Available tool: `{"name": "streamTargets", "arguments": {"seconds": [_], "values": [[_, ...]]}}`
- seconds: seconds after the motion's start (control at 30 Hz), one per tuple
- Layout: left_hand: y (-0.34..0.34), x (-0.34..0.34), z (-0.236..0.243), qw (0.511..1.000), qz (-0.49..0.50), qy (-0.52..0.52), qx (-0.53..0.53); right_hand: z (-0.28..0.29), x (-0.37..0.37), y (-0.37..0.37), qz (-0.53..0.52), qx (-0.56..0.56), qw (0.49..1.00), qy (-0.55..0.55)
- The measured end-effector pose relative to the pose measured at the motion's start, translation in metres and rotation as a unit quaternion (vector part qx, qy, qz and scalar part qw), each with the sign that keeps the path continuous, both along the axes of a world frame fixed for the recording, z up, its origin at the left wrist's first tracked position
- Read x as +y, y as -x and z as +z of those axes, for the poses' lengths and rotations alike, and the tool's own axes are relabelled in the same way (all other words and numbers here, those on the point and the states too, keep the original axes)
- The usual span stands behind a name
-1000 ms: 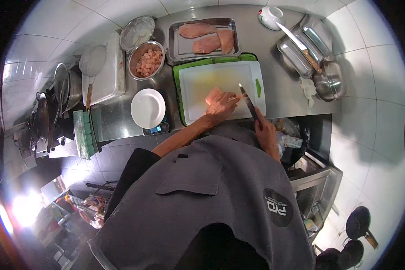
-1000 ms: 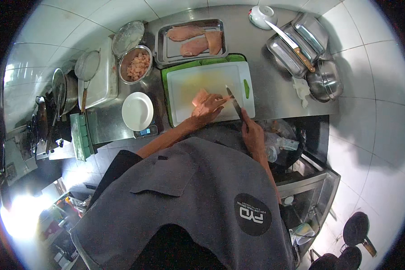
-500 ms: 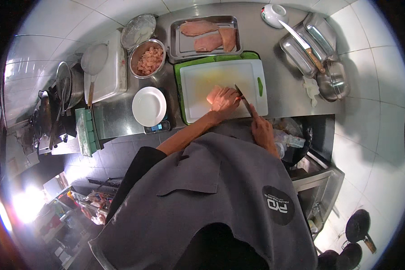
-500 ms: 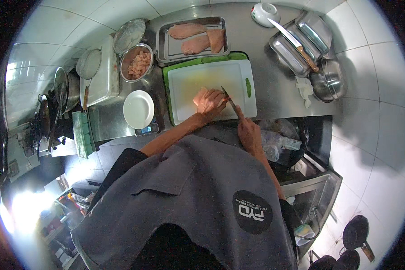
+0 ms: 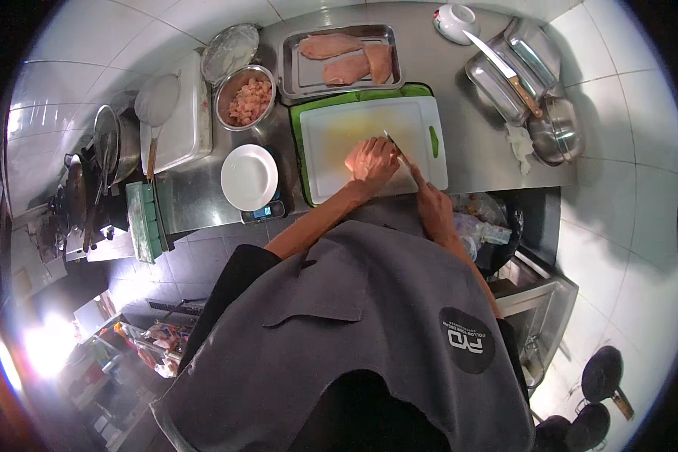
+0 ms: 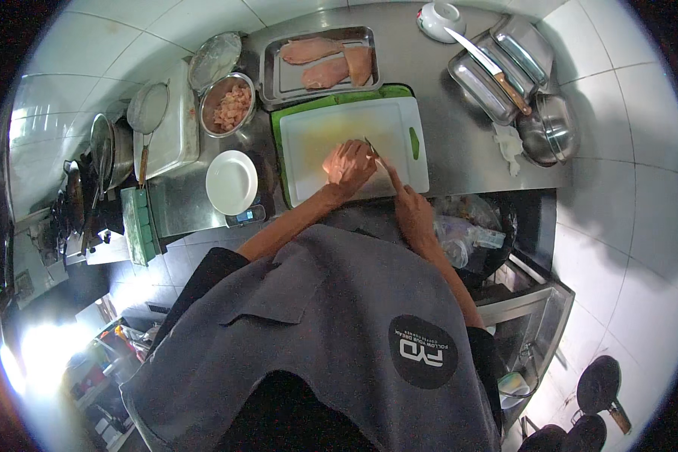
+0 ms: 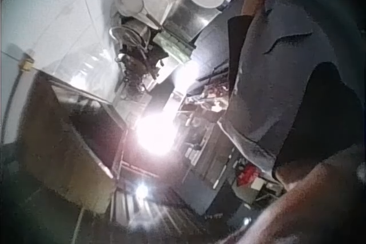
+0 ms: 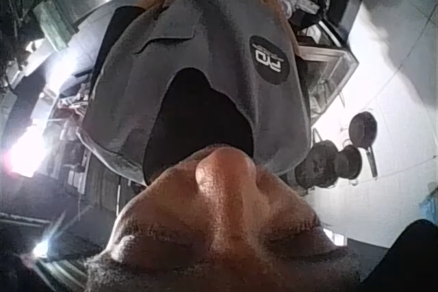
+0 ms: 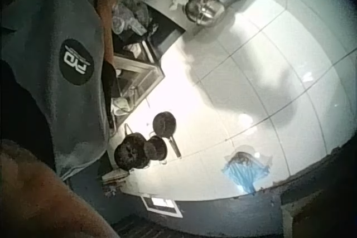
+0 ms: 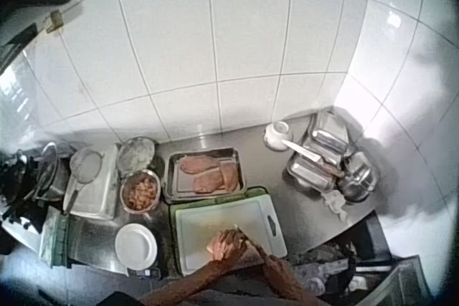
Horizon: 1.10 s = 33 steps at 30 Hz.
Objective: Cutting, slicing, and weighing chicken breast meat on a cutting board at a kitchen prep area.
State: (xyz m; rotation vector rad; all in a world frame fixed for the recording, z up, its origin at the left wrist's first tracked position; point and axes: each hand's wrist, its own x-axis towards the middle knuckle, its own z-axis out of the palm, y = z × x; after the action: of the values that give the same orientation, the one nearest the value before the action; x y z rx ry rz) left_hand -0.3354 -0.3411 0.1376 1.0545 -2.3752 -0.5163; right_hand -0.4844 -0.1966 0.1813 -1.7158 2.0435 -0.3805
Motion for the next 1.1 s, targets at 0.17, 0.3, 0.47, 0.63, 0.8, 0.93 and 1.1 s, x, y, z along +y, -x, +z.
{"name": "streamTargets", "arguments": {"seconds": [0.17,0.3,0.47,0.63,0.8,0.93,1.1], "values": [[-0.003,-0.01,0.013,0.993,0.014,-0.113,0.015,-0.006,0.011,0.012,0.025,0.017,0.999,0.03],[-0.003,-0.006,0.007,1.0,-0.02,0.003,0.017,-0.01,-0.006,0.001,-0.016,-0.021,0.998,0.049],[0.004,-0.011,0.003,0.996,0.018,-0.02,-0.089,-0.012,-0.037,0.01,-0.042,-0.146,0.984,0.097],[-0.001,-0.017,0.018,0.982,0.049,-0.18,-0.019,0.032,-0.033,0.01,-0.232,-0.455,0.859,0.024],[0.013,-0.013,0.049,0.977,-0.019,-0.213,-0.006,0.042,-0.009,0.022,-0.302,-0.595,0.744,0.018],[0.008,-0.009,-0.098,0.998,-0.014,0.017,-0.066,0.045,-0.005,0.007,-0.279,-0.575,0.769,-0.002],[0.027,-0.02,0.03,0.993,-0.027,-0.111,-0.034,0.029,0.016,0.02,-0.365,-0.542,0.757,0.015]]}}
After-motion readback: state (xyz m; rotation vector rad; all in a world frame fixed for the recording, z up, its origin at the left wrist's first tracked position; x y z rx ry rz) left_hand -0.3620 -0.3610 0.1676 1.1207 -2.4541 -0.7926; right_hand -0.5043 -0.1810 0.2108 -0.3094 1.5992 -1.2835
